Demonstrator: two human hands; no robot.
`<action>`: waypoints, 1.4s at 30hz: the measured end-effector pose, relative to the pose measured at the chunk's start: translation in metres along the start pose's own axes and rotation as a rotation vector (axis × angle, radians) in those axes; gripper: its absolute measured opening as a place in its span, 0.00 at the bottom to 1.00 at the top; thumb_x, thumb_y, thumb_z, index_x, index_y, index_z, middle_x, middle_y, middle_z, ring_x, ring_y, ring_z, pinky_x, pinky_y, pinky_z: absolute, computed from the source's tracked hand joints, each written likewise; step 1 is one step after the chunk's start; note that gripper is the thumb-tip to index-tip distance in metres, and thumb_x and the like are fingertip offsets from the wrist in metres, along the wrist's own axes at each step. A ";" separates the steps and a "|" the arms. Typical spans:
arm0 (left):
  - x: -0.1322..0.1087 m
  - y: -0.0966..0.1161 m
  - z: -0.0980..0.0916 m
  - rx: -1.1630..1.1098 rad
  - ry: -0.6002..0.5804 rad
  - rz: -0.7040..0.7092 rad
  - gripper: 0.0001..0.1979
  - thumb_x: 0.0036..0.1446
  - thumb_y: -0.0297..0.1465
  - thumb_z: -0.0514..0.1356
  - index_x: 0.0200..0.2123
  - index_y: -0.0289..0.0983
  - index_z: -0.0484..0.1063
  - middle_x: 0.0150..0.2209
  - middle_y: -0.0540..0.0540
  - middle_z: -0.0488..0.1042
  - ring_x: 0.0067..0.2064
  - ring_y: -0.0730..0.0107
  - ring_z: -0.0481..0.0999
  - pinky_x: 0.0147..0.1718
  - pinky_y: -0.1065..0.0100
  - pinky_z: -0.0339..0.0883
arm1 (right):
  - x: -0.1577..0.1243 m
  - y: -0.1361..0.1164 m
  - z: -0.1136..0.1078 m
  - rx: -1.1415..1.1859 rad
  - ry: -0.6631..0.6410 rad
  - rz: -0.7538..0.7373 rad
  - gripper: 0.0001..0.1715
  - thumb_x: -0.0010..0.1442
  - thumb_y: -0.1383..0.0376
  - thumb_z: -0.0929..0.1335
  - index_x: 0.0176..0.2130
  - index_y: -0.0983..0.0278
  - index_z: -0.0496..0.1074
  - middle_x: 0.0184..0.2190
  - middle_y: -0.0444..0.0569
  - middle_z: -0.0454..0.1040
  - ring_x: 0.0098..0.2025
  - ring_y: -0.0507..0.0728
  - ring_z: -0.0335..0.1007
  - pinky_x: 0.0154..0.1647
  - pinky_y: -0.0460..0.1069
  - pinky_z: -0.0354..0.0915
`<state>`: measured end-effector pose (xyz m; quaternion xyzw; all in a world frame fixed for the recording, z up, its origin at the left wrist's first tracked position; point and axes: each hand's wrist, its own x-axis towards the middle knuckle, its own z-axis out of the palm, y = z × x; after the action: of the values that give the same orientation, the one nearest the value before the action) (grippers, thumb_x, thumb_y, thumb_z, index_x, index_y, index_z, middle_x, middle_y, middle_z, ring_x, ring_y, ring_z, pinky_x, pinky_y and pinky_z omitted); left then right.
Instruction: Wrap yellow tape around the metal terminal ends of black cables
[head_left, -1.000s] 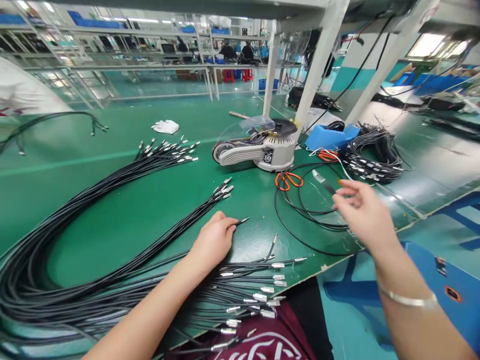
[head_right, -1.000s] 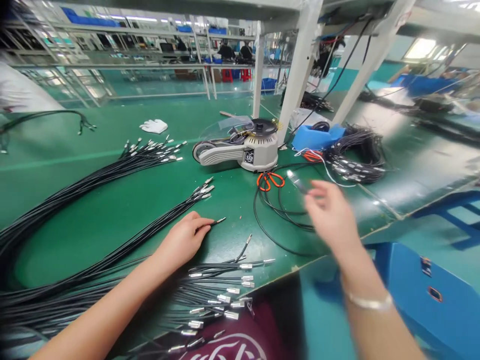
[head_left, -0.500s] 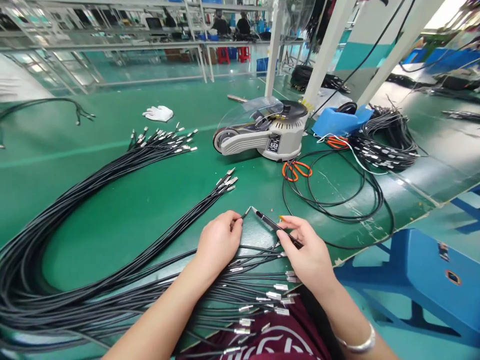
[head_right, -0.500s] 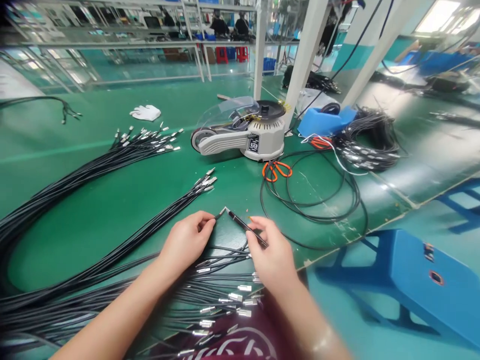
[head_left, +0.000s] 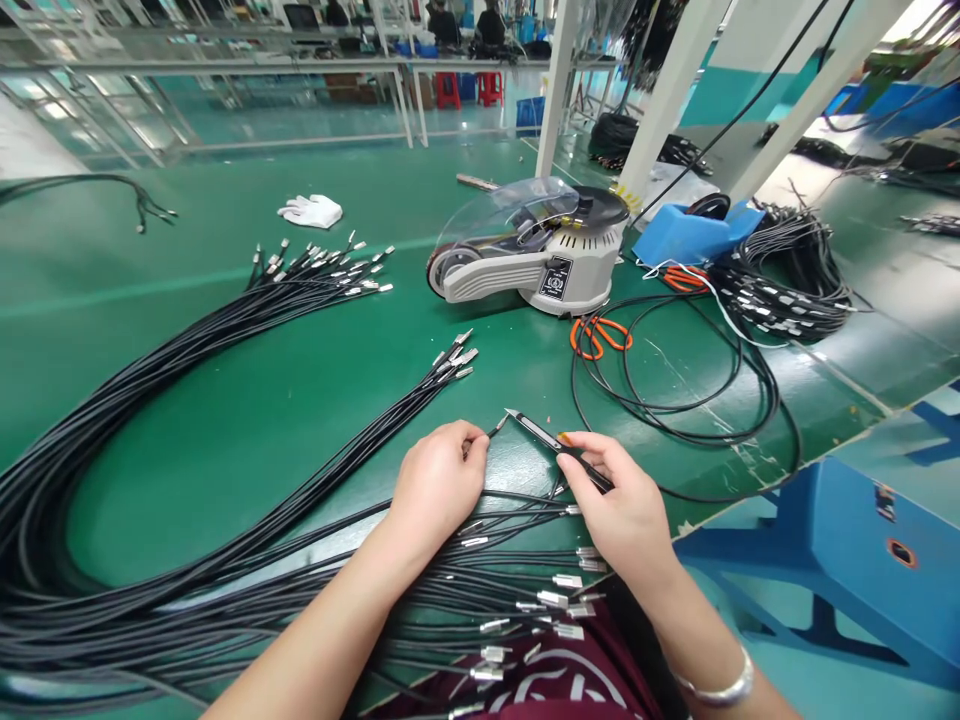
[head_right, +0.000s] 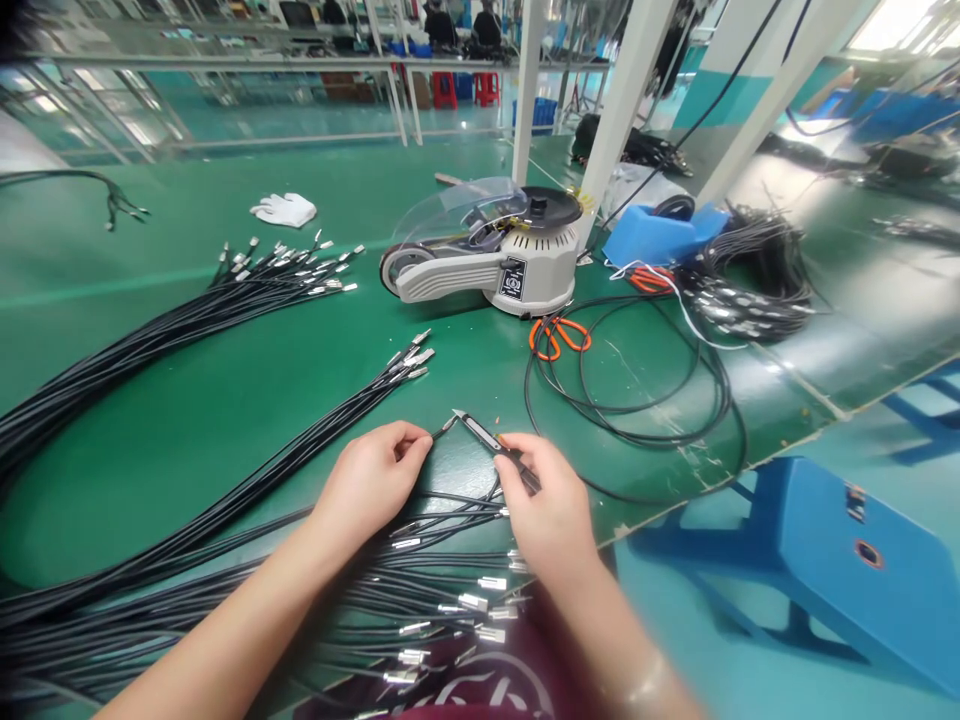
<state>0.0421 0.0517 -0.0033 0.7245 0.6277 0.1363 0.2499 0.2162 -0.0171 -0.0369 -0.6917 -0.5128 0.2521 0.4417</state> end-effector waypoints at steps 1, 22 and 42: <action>0.000 0.000 0.000 -0.003 0.000 -0.003 0.12 0.57 0.33 0.52 0.31 0.40 0.75 0.31 0.47 0.78 0.31 0.65 0.75 0.30 0.67 0.62 | 0.000 0.000 0.000 -0.007 -0.002 -0.026 0.10 0.58 0.64 0.67 0.42 0.60 0.72 0.40 0.49 0.77 0.40 0.58 0.72 0.45 0.54 0.67; 0.001 -0.002 0.001 -0.005 -0.005 -0.002 0.10 0.57 0.33 0.53 0.30 0.40 0.74 0.32 0.48 0.79 0.33 0.64 0.76 0.32 0.67 0.63 | -0.003 0.000 -0.002 -0.029 -0.058 -0.169 0.06 0.59 0.67 0.66 0.38 0.59 0.71 0.40 0.48 0.76 0.43 0.58 0.72 0.46 0.52 0.65; -0.002 -0.001 0.001 0.056 -0.037 0.024 0.08 0.58 0.32 0.51 0.31 0.41 0.69 0.31 0.49 0.76 0.34 0.64 0.74 0.31 0.67 0.59 | 0.027 -0.017 -0.015 -0.049 -0.409 0.078 0.19 0.55 0.62 0.68 0.47 0.59 0.67 0.40 0.46 0.76 0.35 0.54 0.71 0.37 0.50 0.69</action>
<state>0.0415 0.0493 -0.0042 0.7411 0.6178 0.1085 0.2394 0.2296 0.0037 -0.0123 -0.6559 -0.5707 0.3915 0.3012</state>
